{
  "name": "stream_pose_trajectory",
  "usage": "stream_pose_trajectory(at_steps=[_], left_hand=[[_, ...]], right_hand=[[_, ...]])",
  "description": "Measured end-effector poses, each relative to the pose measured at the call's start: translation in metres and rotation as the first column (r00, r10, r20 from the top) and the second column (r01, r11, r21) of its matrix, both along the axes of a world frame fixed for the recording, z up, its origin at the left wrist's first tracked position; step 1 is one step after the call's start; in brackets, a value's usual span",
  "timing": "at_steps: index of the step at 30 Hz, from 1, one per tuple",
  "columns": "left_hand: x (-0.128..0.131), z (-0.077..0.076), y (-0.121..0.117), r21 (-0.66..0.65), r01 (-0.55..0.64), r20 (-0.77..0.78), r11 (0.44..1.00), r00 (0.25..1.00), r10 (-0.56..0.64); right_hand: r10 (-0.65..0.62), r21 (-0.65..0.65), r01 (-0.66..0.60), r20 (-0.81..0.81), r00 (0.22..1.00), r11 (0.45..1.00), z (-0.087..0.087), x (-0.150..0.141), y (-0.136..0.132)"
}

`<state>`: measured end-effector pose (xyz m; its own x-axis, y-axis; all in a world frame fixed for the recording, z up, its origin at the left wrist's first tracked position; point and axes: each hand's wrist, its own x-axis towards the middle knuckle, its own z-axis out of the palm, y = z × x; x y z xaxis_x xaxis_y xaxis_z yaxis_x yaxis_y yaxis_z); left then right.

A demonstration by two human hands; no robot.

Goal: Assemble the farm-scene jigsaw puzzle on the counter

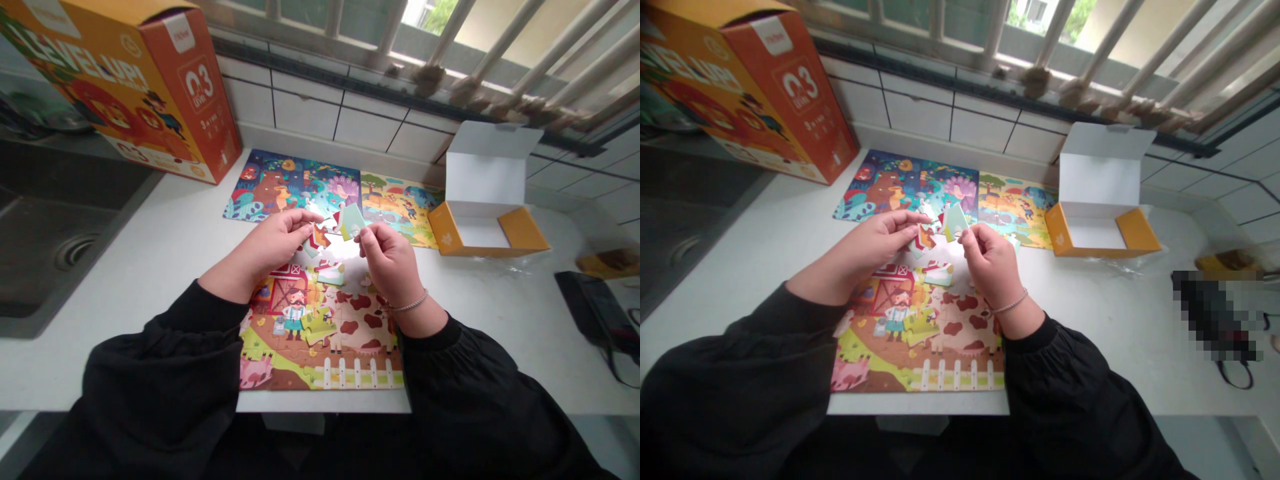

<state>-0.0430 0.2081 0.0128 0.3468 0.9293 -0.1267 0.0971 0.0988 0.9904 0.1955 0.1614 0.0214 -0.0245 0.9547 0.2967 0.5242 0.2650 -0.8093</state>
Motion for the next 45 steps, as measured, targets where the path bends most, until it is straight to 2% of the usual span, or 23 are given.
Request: stream_pose_trajectory(at_steps=[6,10,14,18,22,26,28,31,34,39,45], left_hand=[[0.004,0.01,-0.007,-0.121,0.061,0.148,0.991,0.988,-0.043],[0.004,0.019,-0.013,-0.137,0.102,0.228,0.985,0.971,-0.068],[0.004,0.022,-0.017,-0.131,0.155,0.286,0.979,0.952,-0.112],[0.003,0.021,-0.017,-0.113,0.128,0.302,0.985,0.949,-0.088],[0.003,0.02,-0.015,-0.098,0.133,0.313,0.986,0.945,-0.096],[0.005,0.019,-0.012,-0.065,0.059,0.284,0.996,0.958,-0.038],[0.005,0.016,-0.01,-0.063,-0.03,0.279,0.998,0.959,0.047],[0.005,0.011,-0.005,-0.074,-0.205,0.246,0.976,0.945,0.217],[0.004,0.006,-0.001,-0.07,-0.304,0.2,0.95,0.929,0.312],[0.003,0.007,0.0,-0.06,-0.322,0.15,0.945,0.933,0.327],[0.002,0.009,-0.001,-0.078,-0.285,0.132,0.955,0.947,0.293]], right_hand=[[-0.01,0.018,0.011,-0.032,0.999,1.0,-0.002,0.002,0.001],[-0.018,0.004,0.019,-0.067,0.998,1.0,-0.003,0.001,0.002],[0.041,-0.048,-0.043,-0.048,0.998,0.998,-0.004,0.0,0.003],[0.111,-0.062,-0.113,-0.036,0.993,0.992,-0.005,-0.001,0.002],[0.188,-0.046,-0.185,0.057,0.981,0.982,-0.004,-0.003,0.0],[0.251,-0.022,-0.251,0.173,0.952,0.968,-0.003,-0.004,0.001],[0.277,-0.019,-0.283,0.285,0.918,0.959,-0.003,-0.002,0.001],[0.36,-0.066,-0.371,0.442,0.821,0.926,-0.005,0.002,0.003],[0.407,-0.092,-0.419,0.494,0.768,0.903,-0.006,0.006,0.004],[0.412,-0.119,-0.405,0.455,0.789,0.907,-0.006,0.007,0.005],[0.354,-0.186,-0.315,0.245,0.903,0.931,-0.007,0.001,0.003]])
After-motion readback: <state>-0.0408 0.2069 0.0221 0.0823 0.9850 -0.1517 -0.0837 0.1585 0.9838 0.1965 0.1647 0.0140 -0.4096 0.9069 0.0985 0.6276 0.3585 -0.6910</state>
